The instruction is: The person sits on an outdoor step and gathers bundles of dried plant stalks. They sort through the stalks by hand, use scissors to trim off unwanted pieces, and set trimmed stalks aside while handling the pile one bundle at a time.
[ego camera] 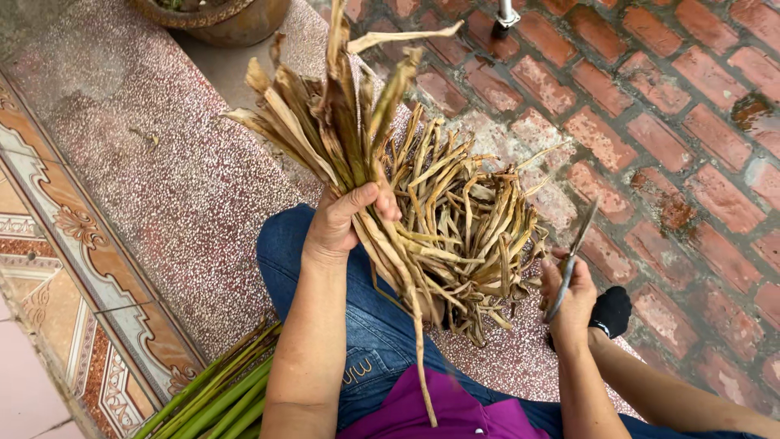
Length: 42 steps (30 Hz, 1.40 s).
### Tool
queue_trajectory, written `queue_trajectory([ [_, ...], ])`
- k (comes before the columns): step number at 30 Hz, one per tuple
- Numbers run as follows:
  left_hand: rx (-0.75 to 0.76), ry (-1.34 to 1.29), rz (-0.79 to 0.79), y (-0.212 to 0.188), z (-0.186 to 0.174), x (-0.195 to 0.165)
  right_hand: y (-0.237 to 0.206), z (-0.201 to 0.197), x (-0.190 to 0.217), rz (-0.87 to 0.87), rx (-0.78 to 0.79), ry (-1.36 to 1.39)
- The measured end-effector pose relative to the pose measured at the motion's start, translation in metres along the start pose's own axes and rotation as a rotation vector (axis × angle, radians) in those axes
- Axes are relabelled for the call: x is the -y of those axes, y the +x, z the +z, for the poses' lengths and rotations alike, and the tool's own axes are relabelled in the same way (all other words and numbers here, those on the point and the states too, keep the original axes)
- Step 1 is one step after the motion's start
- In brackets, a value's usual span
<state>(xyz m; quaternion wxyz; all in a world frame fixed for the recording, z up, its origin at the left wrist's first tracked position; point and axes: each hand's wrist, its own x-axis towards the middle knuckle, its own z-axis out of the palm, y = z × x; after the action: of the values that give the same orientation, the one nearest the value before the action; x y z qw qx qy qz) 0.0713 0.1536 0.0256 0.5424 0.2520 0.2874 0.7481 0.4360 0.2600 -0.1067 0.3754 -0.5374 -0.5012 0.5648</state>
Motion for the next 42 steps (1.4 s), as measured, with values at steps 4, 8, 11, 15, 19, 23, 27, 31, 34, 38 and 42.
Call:
queue_trajectory([
  [4,0.152,-0.067,-0.118,0.005,0.010,0.013,0.005,-0.013,0.007,0.081,-0.072,0.159],
  [8,0.183,-0.061,-0.322,0.013,0.024,0.037,0.006,-0.007,0.031,-0.024,-0.121,0.236],
  [11,0.240,-0.071,-0.440,0.017,0.034,0.056,-0.004,-0.002,0.071,-0.220,-0.095,0.329],
  [15,0.330,-0.098,-0.606,0.021,0.048,0.073,-0.012,-0.002,0.132,-0.459,-0.066,0.382],
  [19,0.399,-0.034,-0.729,0.021,0.061,0.085,0.005,0.005,0.164,-0.655,-0.013,0.152],
  [23,0.371,-0.030,-0.837,0.017,0.066,0.091,0.020,0.015,0.158,-0.608,-0.001,-0.043],
  [27,0.351,0.010,-0.817,0.014,0.068,0.089,0.027,0.020,0.135,-0.614,-0.012,-0.043],
  [31,0.306,0.069,-0.811,0.013,0.067,0.082,0.047,-0.003,0.125,-0.714,-0.211,-0.230],
  [34,0.174,0.038,-0.676,0.011,0.056,0.076,0.061,-0.043,0.128,-0.740,-0.243,-0.078],
  [38,0.180,0.020,-0.448,0.012,0.024,0.058,0.055,-0.087,0.116,-0.485,-0.229,0.020],
  [42,-0.025,-0.123,-0.145,0.018,0.009,0.056,0.041,-0.089,0.057,-0.057,-0.127,-0.141],
])
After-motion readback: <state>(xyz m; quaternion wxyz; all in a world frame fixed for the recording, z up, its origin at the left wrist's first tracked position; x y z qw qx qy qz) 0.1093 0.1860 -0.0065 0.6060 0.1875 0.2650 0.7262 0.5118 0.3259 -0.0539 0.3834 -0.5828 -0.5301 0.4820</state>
